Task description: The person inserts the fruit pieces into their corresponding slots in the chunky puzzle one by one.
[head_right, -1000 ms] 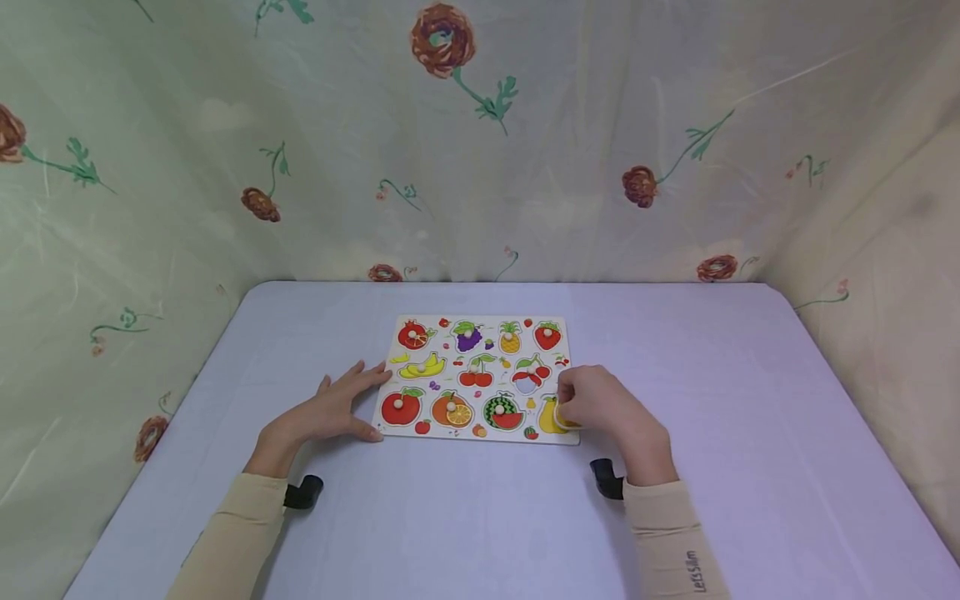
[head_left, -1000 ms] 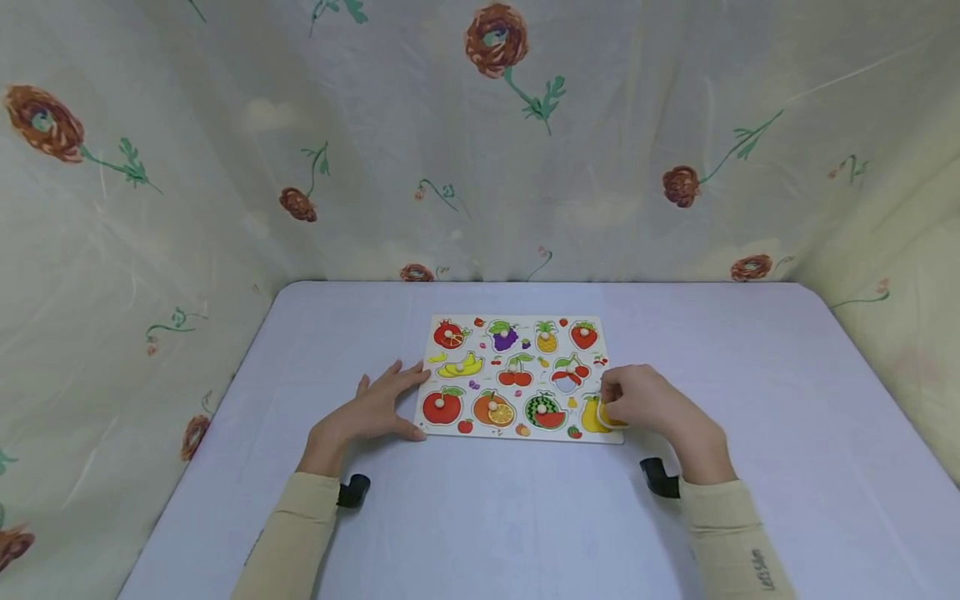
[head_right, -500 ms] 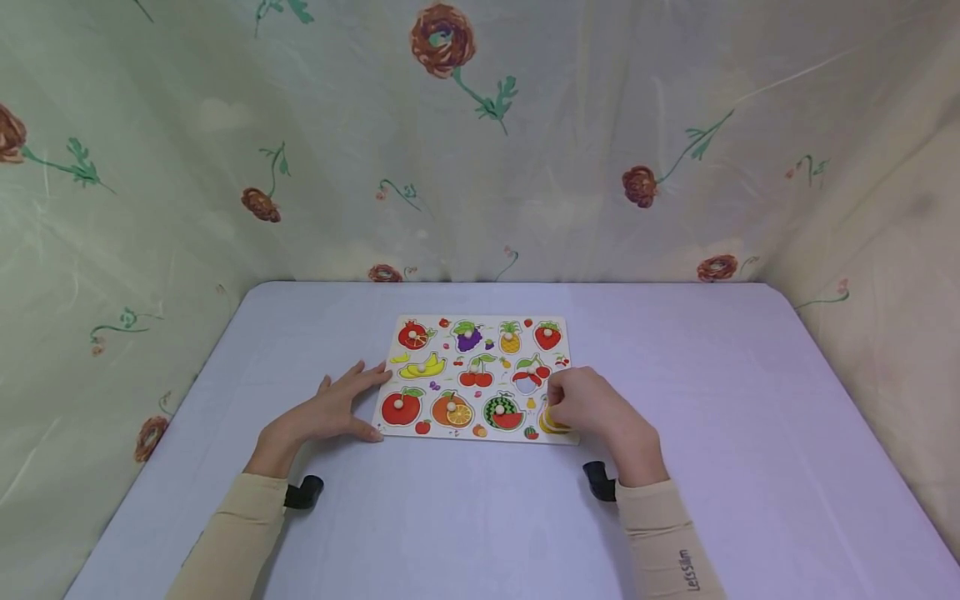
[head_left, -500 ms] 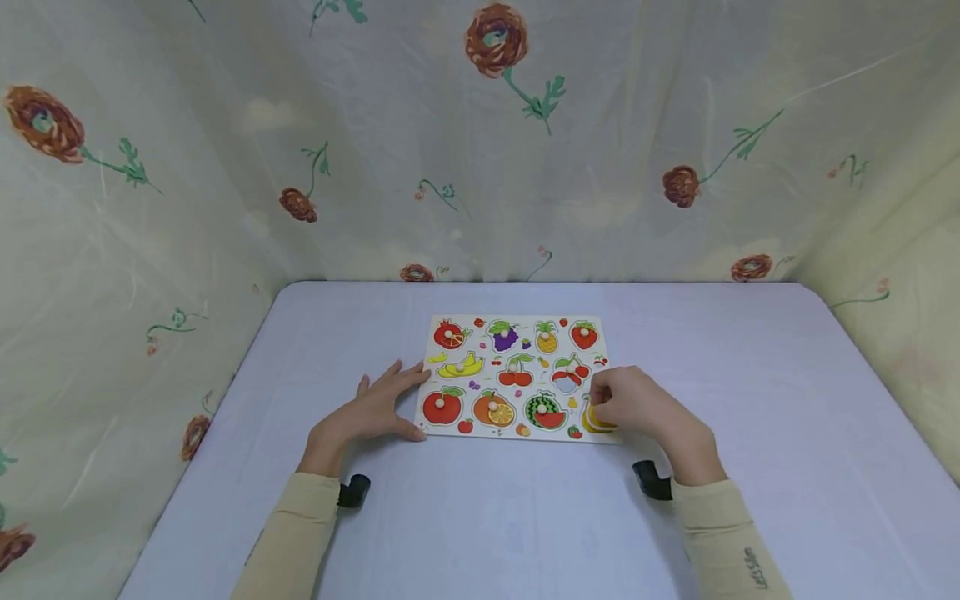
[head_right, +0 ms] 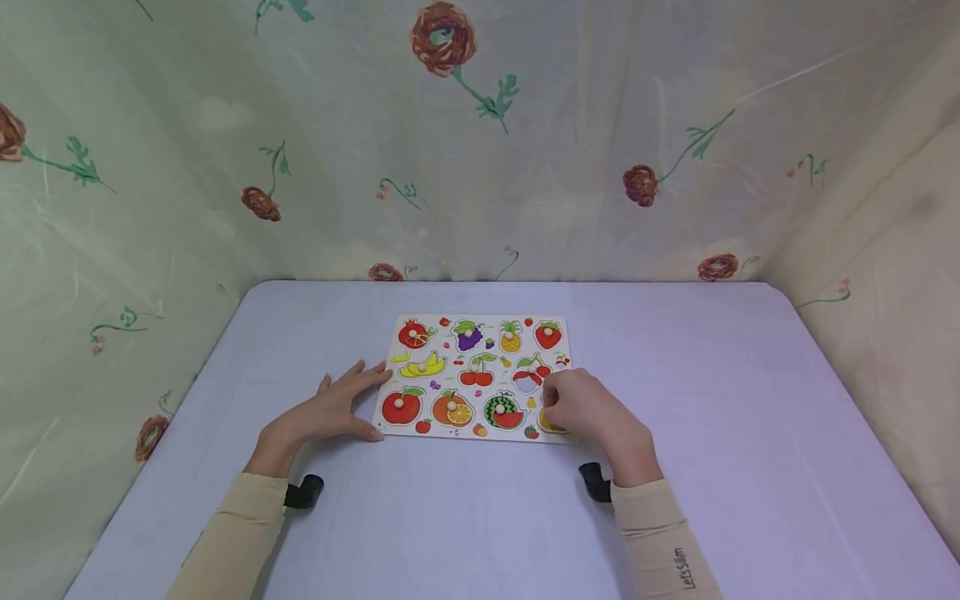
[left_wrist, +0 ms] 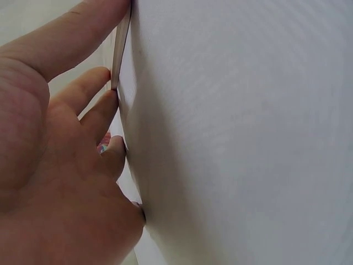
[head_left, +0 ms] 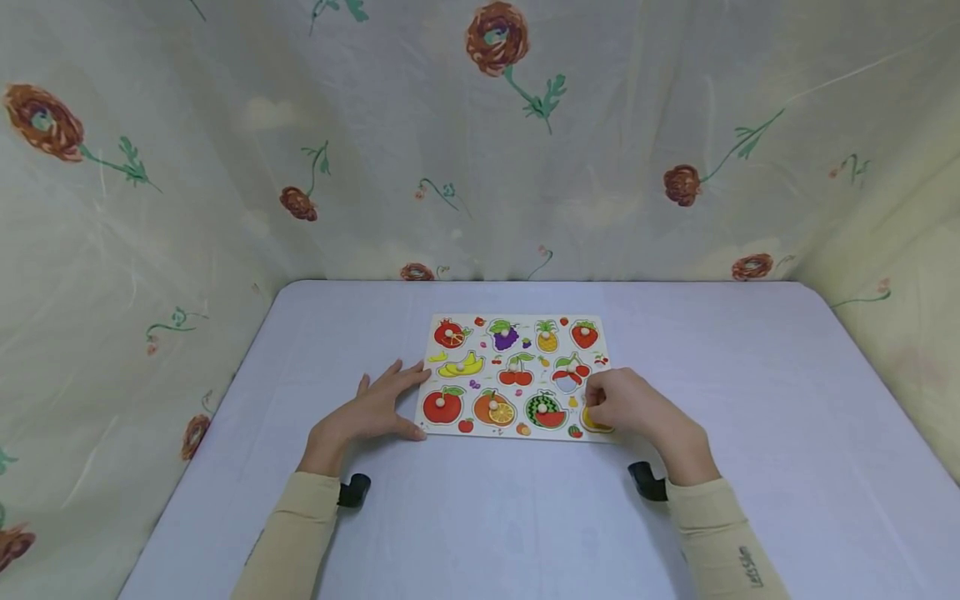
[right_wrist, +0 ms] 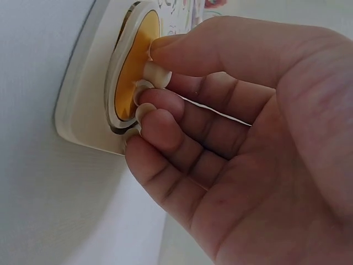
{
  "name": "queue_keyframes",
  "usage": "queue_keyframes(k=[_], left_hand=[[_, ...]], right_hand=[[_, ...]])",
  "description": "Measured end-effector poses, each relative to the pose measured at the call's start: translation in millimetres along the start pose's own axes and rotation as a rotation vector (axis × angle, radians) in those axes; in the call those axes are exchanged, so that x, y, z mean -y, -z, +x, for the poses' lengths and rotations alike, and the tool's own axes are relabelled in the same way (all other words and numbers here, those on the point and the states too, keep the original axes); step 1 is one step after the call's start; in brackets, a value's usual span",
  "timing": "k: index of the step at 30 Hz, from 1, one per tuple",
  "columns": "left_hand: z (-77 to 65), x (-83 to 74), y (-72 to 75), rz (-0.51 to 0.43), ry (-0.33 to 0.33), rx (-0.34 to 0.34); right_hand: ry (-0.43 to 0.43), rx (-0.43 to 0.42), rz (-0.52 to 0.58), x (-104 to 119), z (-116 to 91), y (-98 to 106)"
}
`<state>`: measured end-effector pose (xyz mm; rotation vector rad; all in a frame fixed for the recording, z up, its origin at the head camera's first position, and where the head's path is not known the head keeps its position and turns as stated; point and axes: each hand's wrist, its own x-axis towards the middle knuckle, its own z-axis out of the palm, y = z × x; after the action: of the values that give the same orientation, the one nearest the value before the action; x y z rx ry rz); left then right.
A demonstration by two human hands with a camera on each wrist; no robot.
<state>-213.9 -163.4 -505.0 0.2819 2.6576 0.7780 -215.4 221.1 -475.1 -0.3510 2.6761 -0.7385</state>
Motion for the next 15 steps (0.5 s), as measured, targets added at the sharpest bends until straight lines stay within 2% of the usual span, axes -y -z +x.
queue_keyframes(k=[15], left_hand=[[-1.0,-0.4,1.5,0.002,0.002,0.004]], right_hand=[[-0.002,0.002,-0.001,-0.5,0.7,-1.4]])
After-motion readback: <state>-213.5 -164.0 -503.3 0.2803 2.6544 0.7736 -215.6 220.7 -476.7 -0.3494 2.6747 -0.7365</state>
